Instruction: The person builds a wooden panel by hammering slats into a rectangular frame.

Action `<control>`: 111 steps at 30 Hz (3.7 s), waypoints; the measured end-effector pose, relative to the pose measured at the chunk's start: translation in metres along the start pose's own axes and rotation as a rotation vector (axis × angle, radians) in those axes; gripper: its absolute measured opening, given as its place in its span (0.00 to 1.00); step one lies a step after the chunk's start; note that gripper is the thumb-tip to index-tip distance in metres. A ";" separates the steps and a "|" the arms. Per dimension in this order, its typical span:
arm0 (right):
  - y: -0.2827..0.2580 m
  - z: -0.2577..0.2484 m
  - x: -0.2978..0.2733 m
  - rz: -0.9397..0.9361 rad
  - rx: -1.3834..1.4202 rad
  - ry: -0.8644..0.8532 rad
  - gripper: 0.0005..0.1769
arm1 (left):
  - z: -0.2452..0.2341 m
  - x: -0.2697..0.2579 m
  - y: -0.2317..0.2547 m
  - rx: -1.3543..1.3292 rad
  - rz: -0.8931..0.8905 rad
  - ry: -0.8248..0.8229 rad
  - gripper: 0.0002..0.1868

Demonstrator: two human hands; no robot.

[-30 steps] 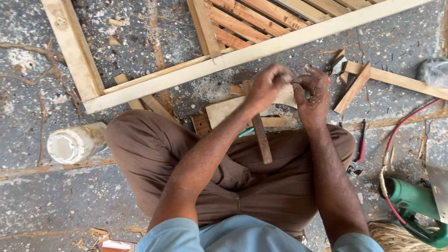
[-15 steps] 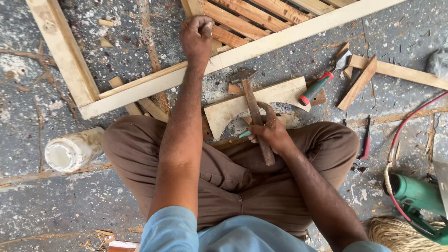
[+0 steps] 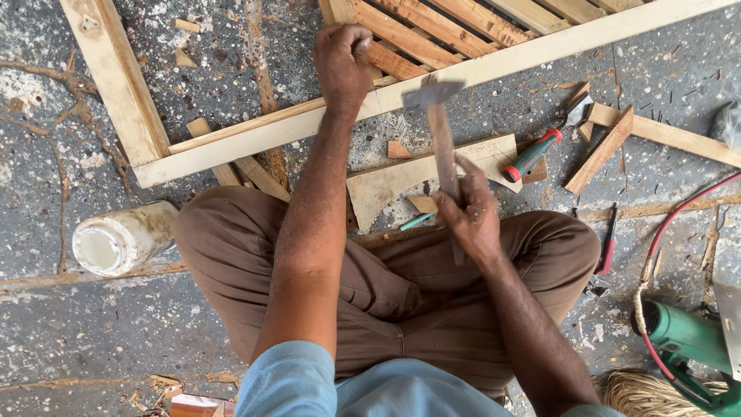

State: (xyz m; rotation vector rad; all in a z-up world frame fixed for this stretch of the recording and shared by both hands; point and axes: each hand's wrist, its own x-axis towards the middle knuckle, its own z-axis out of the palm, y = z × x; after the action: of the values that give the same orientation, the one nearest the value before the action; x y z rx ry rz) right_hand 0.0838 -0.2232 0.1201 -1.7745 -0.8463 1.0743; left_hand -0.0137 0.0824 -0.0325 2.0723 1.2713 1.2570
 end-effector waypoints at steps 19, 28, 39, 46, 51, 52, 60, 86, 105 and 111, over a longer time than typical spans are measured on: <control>-0.005 0.034 0.132 -0.313 -0.704 0.112 0.35 | -0.003 -0.008 -0.001 -0.081 -0.150 -0.156 0.33; 0.009 0.036 0.135 -0.380 -0.734 0.160 0.32 | 0.003 -0.006 -0.006 -0.074 -0.099 -0.105 0.34; -0.013 0.033 0.138 -0.528 -0.573 0.227 0.33 | -0.006 -0.005 0.006 0.046 -0.176 -0.077 0.47; -0.018 0.038 0.137 -0.374 -0.691 0.224 0.30 | -0.027 -0.004 0.040 0.354 -0.624 -0.390 0.67; -0.033 0.035 0.137 -0.757 -0.681 0.276 0.33 | -0.029 0.012 0.041 0.339 -0.637 -0.464 0.68; -0.031 0.036 0.133 -0.707 -0.637 0.287 0.32 | -0.029 0.001 0.040 0.325 -0.649 -0.479 0.68; -0.035 0.039 0.142 -0.505 -0.681 0.132 0.33 | -0.030 0.008 0.044 0.361 -0.666 -0.510 0.67; -0.013 0.033 0.149 -0.484 -0.829 0.192 0.31 | -0.030 0.011 0.043 0.313 -0.654 -0.483 0.68; -0.030 0.036 0.135 -0.501 -0.893 0.156 0.33 | -0.031 0.008 0.042 0.312 -0.636 -0.433 0.64; -0.034 0.031 0.117 -0.667 -0.621 0.305 0.29 | -0.030 -0.004 0.039 0.273 -0.653 -0.425 0.67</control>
State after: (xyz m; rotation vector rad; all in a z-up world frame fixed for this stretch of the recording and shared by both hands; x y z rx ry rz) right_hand 0.0984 -0.0985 0.1064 -1.8464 -1.5330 0.0947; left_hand -0.0199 0.0561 0.0088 1.7188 1.7595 0.3539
